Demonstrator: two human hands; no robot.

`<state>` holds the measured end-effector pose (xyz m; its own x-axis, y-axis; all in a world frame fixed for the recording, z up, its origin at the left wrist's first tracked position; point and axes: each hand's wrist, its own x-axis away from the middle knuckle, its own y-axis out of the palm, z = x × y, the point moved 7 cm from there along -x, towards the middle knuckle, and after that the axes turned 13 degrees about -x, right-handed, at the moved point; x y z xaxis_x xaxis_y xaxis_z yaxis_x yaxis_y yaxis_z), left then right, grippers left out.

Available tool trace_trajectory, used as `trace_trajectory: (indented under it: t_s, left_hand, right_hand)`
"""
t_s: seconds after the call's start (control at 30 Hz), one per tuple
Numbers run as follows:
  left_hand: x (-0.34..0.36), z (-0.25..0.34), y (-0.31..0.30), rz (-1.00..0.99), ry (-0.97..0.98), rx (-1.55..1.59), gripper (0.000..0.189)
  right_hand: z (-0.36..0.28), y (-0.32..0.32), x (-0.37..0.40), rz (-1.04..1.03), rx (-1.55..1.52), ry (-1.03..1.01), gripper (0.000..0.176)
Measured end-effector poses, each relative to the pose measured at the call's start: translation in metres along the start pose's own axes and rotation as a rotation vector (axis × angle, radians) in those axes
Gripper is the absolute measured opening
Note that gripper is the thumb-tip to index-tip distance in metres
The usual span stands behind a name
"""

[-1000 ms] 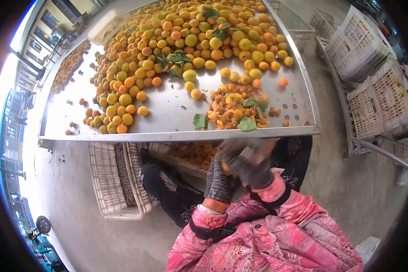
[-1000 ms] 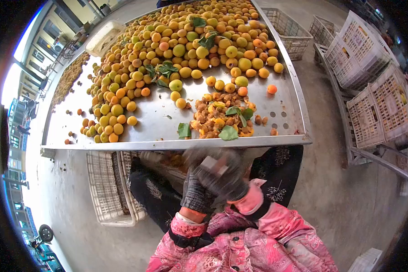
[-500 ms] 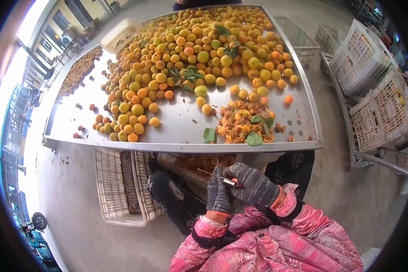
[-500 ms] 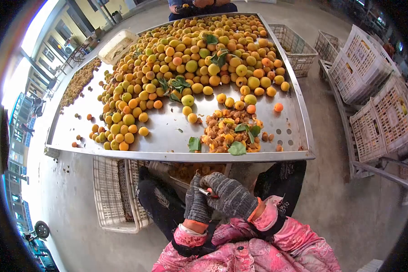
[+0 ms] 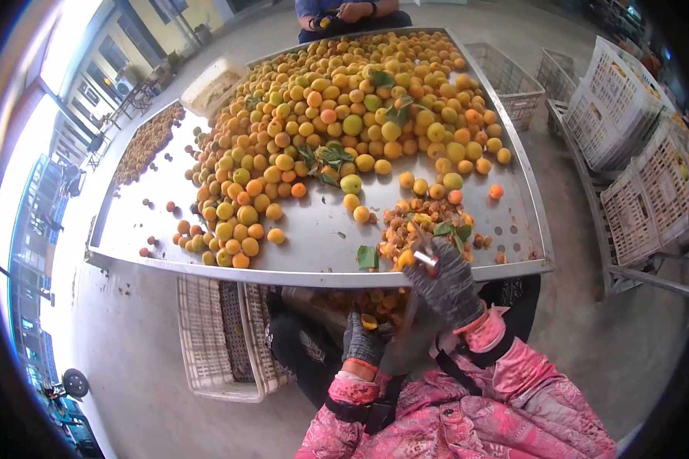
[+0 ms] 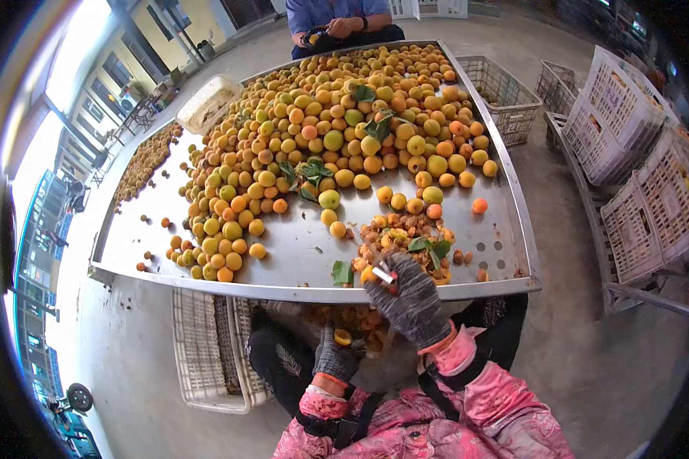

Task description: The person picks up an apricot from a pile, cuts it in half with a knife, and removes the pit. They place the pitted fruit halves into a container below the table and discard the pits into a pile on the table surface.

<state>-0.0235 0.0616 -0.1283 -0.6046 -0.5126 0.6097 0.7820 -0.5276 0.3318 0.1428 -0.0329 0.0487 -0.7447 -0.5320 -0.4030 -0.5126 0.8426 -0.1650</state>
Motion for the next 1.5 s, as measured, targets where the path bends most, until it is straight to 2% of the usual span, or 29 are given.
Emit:
trace_trajectory:
  t_s: [0.03,0.1,0.17,0.2,0.27,0.3,0.37,0.4,0.43,0.5,0.53,0.6,0.63,0.67,0.7,0.77,0.8,0.83,0.9,0.93,1.0,1.03,1.1,1.2,1.3,1.37,1.4,1.43,1.5]
  left_hand:
    - [0.003,0.01,0.006,-0.036,0.026,-0.083,0.052]
    - [0.0,0.013,0.008,-0.111,0.057,-0.025,0.05]
    - [0.003,0.01,0.008,-0.138,-0.129,-0.164,0.043]
    - [0.003,0.017,0.007,-0.138,-0.13,-0.175,0.043]
    - [0.008,0.061,0.018,-0.14,0.391,-0.913,0.034]
    - [0.012,0.076,0.027,-0.144,0.388,-0.923,0.034]
    - [0.023,0.111,0.067,-0.272,0.299,-0.884,0.029]
    - [0.026,0.122,0.08,-0.276,0.217,-0.793,0.027]
    - [0.019,0.133,0.09,-0.279,0.214,-0.802,0.027]
    - [0.003,0.157,0.114,-0.313,0.265,-0.826,0.028]
    - [-0.008,0.167,0.124,-0.31,0.271,-0.833,0.028]
    - [-0.033,0.187,0.143,-0.293,0.356,-0.874,0.029]
    - [-0.05,0.192,0.146,-0.222,0.311,-0.895,0.031]
    - [-0.066,0.198,0.153,-0.197,0.328,-0.903,0.031]
    - [-0.081,0.204,0.159,-0.173,0.342,-0.911,0.032]
    - [-0.113,0.212,0.17,-0.155,0.37,-0.952,0.033]
    - [-0.128,0.217,0.177,-0.142,0.399,-0.991,0.034]
    - [-0.143,0.222,0.185,-0.141,0.401,-0.994,0.034]
    - [-0.167,0.232,0.202,-0.082,0.503,-1.256,0.047]
    - [-0.179,0.232,0.21,-0.081,0.508,-1.257,0.047]
    - [-0.187,0.236,0.232,0.191,0.764,-1.768,0.058]
    - [-0.19,0.229,0.24,0.191,0.769,-1.767,0.058]
    - [-0.191,0.221,0.243,0.416,0.664,-1.848,0.061]
    - [-0.197,0.221,0.245,0.386,0.659,-1.792,0.061]
    - [-0.208,0.22,0.233,0.338,0.729,-1.779,0.059]
    - [-0.212,0.214,0.223,-0.009,0.828,-1.286,0.052]
    - [-0.201,0.208,0.222,-0.114,0.624,-1.01,0.045]
    - [-0.181,0.212,0.225,-0.118,0.63,-1.012,0.045]
    - [-0.133,0.214,0.233,-0.421,0.534,-0.638,0.045]
  right_hand:
    - [-0.002,-0.011,-0.009,0.036,0.072,-0.014,0.035]
    - [0.016,-0.023,-0.015,0.051,0.136,-0.001,0.039]
    - [0.029,-0.037,-0.018,0.067,0.195,0.01,0.043]
    - [0.037,-0.046,-0.015,0.106,0.2,0.049,0.045]
    - [0.052,-0.06,-0.006,0.147,0.249,0.121,0.046]
    - [0.051,-0.063,-0.006,0.156,0.246,0.127,0.046]
    - [0.075,-0.069,0.009,0.23,-0.26,0.614,0.043]
    - [0.072,-0.073,0.009,0.239,-0.265,0.619,0.043]
    - [0.068,-0.076,0.008,0.223,-0.269,0.606,0.04]
    - [0.065,-0.077,0.005,0.184,-0.28,0.568,0.035]
    - [0.095,-0.079,0.019,0.194,-0.177,0.458,0.03]
    - [0.063,-0.08,0.005,0.185,-0.267,0.492,0.029]
    - [0.054,-0.079,-0.001,0.174,-0.349,0.524,0.028]
    - [0.066,-0.083,0.007,0.172,-0.08,0.167,0.026]
    - [0.063,-0.085,0.006,0.174,-0.085,0.168,0.026]
    - [0.051,-0.087,0.002,0.147,-0.031,0.208,0.027]
    - [0.066,-0.083,0.008,0.194,-0.32,0.414,0.027]
    - [0.07,-0.084,0.012,0.195,-0.324,0.412,0.027]
    - [0.088,-0.076,0.023,0.056,-0.325,0.525,0.023]
    - [0.095,-0.075,0.028,0.093,-0.41,0.542,0.02]
    - [0.09,-0.073,0.025,0.14,-0.528,0.591,0.027]
    - [0.09,-0.073,0.026,0.183,-0.646,0.64,0.033]
    - [0.091,-0.073,0.028,0.151,-0.631,0.633,0.036]
    - [0.09,-0.074,0.028,0.092,-0.525,0.598,0.034]
    - [0.082,-0.074,0.024,0.198,-0.714,0.66,0.032]
    - [0.08,-0.077,0.021,0.231,-0.72,0.601,0.014]
    - [0.081,-0.078,0.021,0.234,-0.72,0.594,0.014]
    - [0.084,-0.077,0.021,0.22,-0.797,0.602,0.014]
    - [0.079,-0.074,0.017,0.201,-0.878,0.609,0.014]
